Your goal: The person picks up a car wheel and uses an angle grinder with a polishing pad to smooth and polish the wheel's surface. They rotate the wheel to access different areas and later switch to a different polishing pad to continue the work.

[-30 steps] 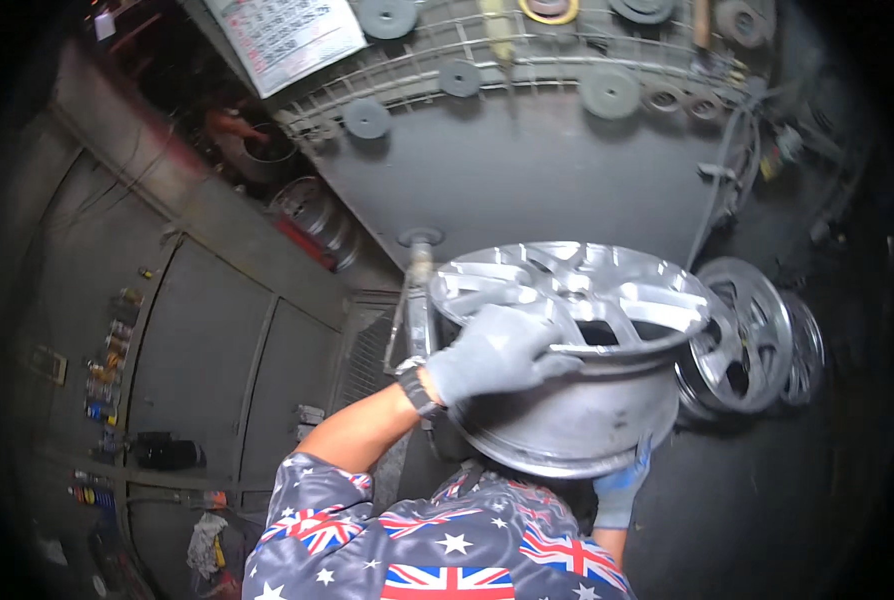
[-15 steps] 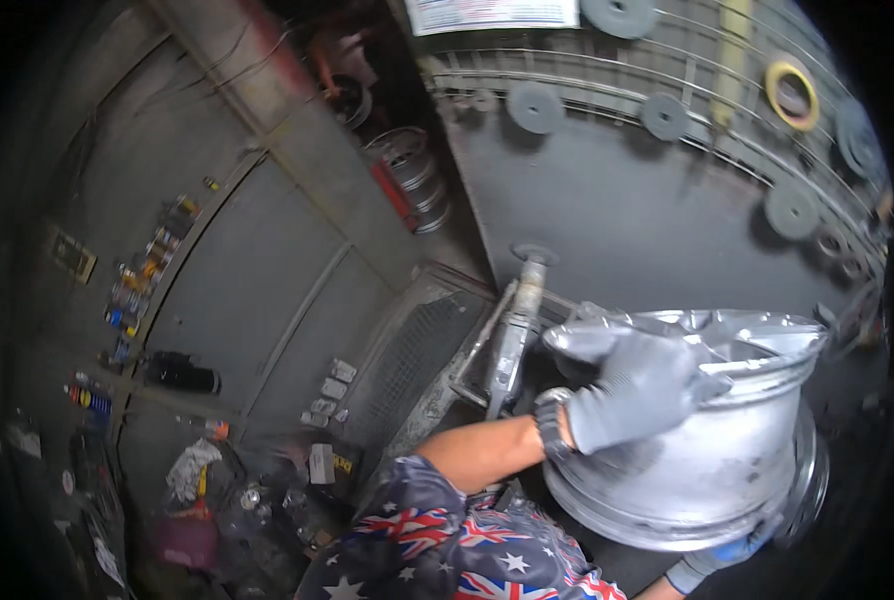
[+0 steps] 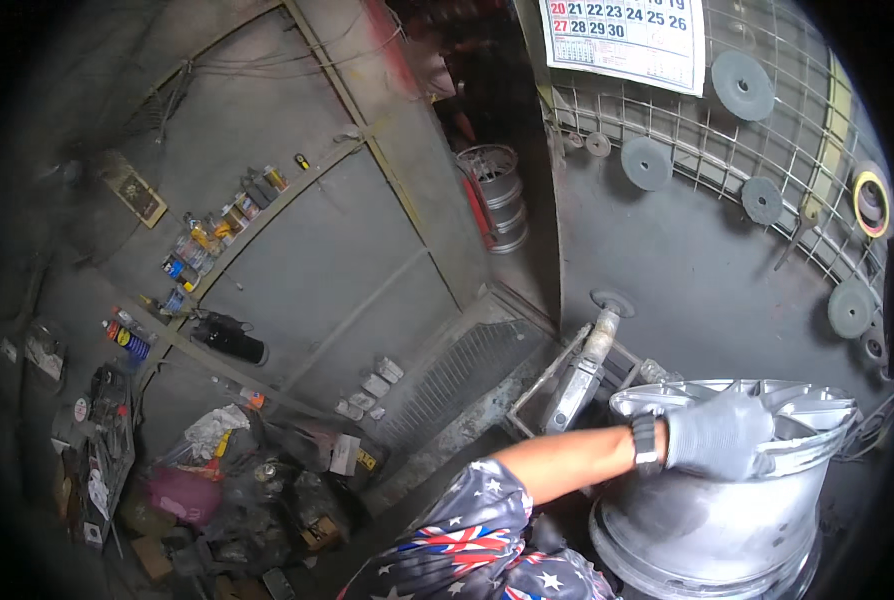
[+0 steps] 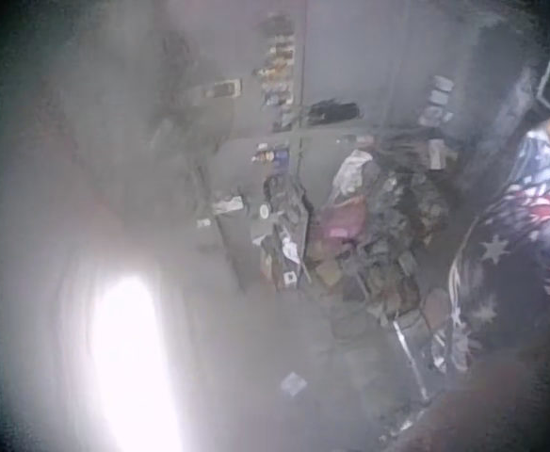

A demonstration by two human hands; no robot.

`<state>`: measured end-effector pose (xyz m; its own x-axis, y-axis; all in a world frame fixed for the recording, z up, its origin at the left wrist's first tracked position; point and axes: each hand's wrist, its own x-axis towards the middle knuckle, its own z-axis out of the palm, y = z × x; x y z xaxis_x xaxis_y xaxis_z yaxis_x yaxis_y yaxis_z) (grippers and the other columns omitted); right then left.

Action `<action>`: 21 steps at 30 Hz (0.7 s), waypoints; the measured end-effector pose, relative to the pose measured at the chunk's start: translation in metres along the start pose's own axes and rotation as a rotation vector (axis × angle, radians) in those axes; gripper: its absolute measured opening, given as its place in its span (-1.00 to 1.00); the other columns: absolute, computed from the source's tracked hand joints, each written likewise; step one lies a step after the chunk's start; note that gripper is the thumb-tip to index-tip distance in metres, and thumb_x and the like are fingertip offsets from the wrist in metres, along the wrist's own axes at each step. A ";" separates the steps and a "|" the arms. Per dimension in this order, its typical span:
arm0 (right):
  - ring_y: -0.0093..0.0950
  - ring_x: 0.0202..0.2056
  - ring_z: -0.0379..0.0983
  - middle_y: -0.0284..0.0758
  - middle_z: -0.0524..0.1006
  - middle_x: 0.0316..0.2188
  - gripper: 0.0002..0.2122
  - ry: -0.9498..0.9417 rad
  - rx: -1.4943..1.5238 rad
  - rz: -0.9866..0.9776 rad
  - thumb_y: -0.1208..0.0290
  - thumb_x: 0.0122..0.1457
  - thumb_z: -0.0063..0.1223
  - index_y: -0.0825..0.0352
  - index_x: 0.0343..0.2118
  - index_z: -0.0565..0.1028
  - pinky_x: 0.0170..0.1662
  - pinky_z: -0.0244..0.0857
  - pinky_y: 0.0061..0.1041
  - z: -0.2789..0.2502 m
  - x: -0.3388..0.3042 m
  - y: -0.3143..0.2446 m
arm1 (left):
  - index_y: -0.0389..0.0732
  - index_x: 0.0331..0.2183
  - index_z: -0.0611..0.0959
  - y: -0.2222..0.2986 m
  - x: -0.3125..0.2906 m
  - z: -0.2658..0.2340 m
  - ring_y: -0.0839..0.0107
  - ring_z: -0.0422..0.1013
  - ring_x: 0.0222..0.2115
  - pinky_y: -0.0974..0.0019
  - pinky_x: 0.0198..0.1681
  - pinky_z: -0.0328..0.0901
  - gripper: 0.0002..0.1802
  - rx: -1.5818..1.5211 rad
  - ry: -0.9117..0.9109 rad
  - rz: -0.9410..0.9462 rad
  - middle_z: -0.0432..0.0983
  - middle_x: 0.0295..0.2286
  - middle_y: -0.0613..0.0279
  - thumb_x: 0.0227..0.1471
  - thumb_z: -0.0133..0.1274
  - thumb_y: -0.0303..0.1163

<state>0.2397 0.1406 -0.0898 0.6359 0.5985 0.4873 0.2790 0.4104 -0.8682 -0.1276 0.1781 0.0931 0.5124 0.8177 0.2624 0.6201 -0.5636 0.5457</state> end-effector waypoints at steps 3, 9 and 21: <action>-0.25 0.30 0.24 -0.10 0.23 0.36 -0.49 -0.022 0.017 0.014 0.24 0.41 -0.13 0.30 0.36 0.24 0.35 0.15 -0.17 -0.007 0.005 0.007 | -0.38 -0.47 0.66 0.004 0.006 0.009 -0.14 0.57 -0.50 -0.03 -0.35 0.45 -0.49 0.012 0.157 -0.012 0.54 -0.61 -0.20 0.14 0.10 -0.04; -0.27 0.30 0.24 -0.11 0.27 0.34 -0.48 -0.063 0.032 0.011 0.23 0.40 -0.12 0.35 0.35 0.24 0.35 0.15 -0.21 -0.043 0.018 0.033 | -0.23 -0.43 0.71 0.053 0.014 0.021 -0.11 0.56 -0.48 -0.05 -0.32 0.45 -0.59 0.105 0.246 -0.167 0.56 -0.61 -0.14 0.14 0.10 -0.06; -0.48 -0.14 0.56 -0.29 0.64 -0.24 -0.80 -0.505 0.679 0.472 0.52 0.25 -0.03 0.41 -0.20 0.63 0.02 0.42 -0.48 0.073 0.107 -0.075 | -0.46 -0.29 0.66 0.120 -0.019 0.040 0.64 0.26 -0.52 0.41 -0.44 0.21 -0.57 -0.134 0.706 -0.645 0.41 -0.63 0.35 0.26 0.13 -0.18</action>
<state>0.2342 0.2238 0.0341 0.1480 0.9635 0.2233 -0.5014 0.2677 -0.8228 -0.0395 0.0901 0.1218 -0.4053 0.8721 0.2744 0.5620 0.0009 0.8271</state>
